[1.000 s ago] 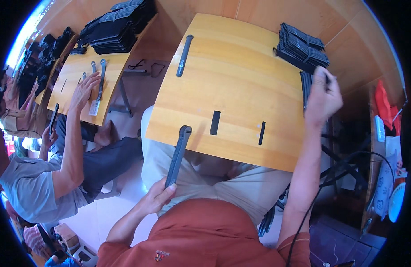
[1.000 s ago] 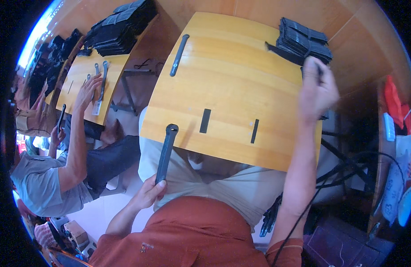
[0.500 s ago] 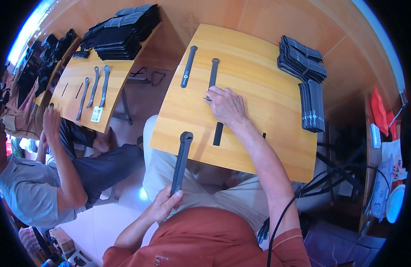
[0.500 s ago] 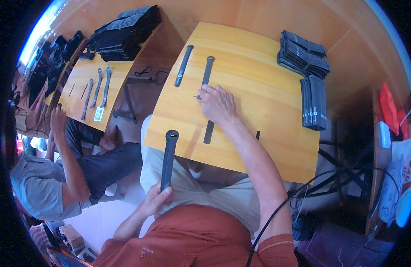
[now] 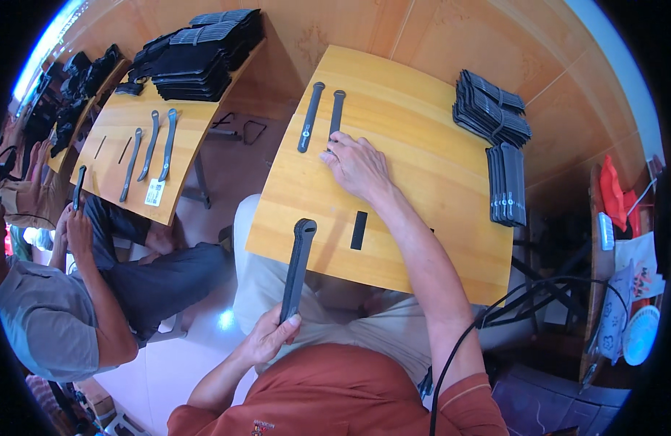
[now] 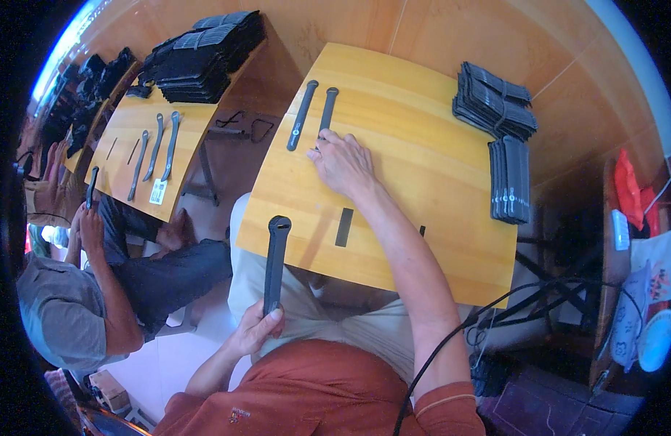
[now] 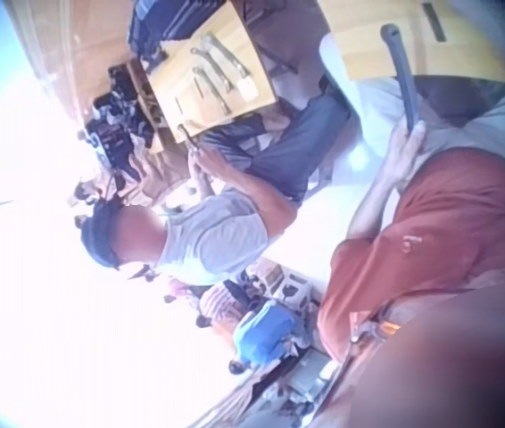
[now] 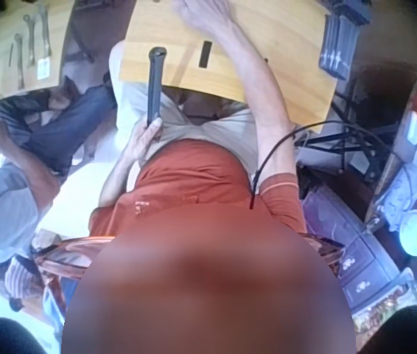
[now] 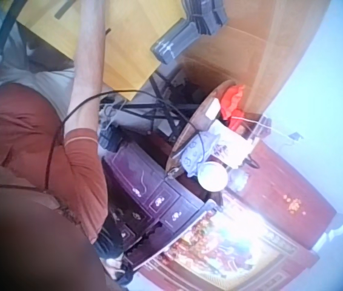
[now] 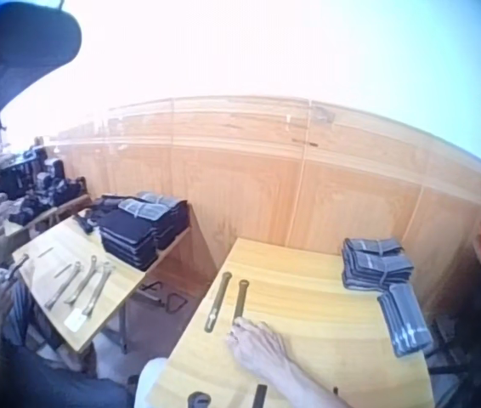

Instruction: Organizing and aligning black textile straps on a wooden table for inspection or packaging.

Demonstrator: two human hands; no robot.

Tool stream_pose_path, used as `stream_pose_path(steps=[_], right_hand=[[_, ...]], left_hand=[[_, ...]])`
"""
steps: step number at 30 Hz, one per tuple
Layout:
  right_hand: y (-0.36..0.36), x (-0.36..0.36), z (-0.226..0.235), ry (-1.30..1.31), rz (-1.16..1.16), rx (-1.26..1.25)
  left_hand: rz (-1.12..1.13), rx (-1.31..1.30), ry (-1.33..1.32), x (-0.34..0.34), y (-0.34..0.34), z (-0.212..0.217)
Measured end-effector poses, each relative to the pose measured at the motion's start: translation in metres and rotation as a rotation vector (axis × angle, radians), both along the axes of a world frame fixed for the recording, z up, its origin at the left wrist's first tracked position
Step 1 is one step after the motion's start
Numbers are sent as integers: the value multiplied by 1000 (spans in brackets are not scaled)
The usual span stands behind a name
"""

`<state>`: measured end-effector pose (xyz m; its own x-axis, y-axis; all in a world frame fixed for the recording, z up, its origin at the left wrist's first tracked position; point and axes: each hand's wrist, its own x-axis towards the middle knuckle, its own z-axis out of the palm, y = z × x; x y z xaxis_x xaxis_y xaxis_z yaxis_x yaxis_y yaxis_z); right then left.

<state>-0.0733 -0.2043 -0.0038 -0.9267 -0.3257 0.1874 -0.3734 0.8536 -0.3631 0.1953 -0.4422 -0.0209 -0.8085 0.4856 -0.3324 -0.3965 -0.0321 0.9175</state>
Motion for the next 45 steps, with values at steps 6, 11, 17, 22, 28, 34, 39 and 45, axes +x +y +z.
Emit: stream_pose_path(steps=[6, 11, 17, 22, 28, 34, 39, 45], right_hand=[[-6, -12, -1, -22, 4, -41], [-10, -19, 2, -36, -39, -24], [-12, -24, 2, -63, -38, -3], [-5, -5, 12, -1, -68, -64], [10, 56, 30, -57, -56, -188], [20, 150, 50, -272, 111, -429], [21, 203, 44, -339, 223, -646], [27, 228, 25, -229, 235, -681]], left_hand=[[7, 60, 28, -5, 2, 7], [12, 109, 40, -7, 0, 5], [8, 150, 24, -11, 5, 10], [32, 219, -5, -8, 9, 9], [253, 288, -108, -18, 12, 6], [380, 397, -88, -44, 27, 9], [379, 433, -104, -53, 40, 8], [341, 410, -102, -46, 54, 9]])
